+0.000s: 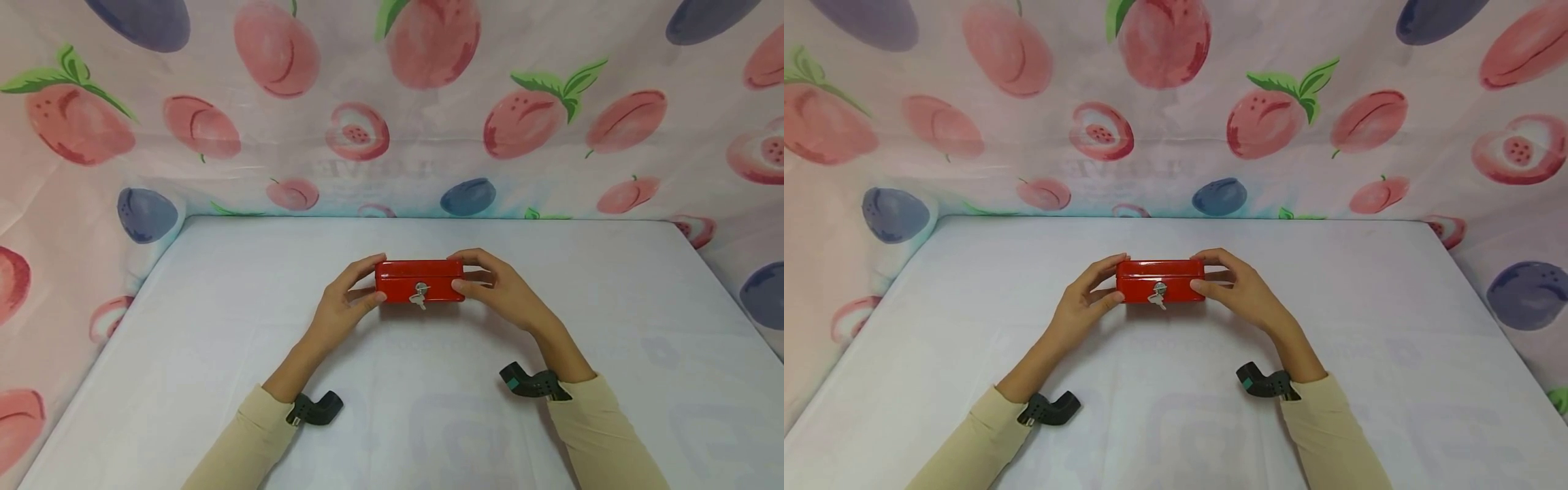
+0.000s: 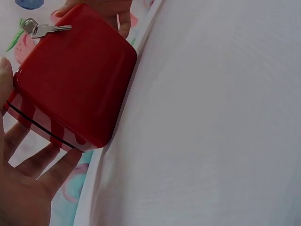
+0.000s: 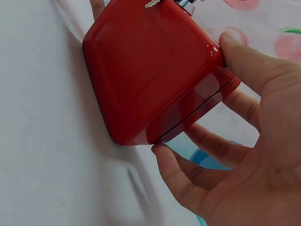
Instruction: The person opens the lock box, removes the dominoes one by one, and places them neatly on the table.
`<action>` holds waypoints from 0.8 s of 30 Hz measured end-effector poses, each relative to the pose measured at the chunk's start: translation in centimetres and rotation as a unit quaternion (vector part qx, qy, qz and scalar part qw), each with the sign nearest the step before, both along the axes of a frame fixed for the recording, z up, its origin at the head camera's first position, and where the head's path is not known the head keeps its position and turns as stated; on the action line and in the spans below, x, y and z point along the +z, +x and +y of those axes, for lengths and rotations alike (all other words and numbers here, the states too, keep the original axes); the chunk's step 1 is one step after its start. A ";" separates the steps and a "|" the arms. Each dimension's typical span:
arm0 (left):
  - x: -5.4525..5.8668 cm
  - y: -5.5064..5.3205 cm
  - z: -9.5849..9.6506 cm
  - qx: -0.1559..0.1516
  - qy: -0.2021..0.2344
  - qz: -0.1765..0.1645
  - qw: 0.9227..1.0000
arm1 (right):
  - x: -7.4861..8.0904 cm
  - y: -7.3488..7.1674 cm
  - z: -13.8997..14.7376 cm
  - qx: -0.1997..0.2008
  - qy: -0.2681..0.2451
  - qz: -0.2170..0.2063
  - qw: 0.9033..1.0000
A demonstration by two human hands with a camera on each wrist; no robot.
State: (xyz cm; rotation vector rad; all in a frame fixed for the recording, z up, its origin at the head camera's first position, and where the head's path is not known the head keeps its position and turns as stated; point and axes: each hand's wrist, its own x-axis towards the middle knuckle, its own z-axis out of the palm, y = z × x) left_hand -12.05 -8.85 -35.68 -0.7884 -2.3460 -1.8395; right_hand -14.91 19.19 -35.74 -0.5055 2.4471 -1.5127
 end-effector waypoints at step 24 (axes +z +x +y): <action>-0.4 -0.1 0.0 0.023 -0.029 -0.128 0.991 | 2.5 1.4 -0.7 0.017 -0.009 -0.022 1.000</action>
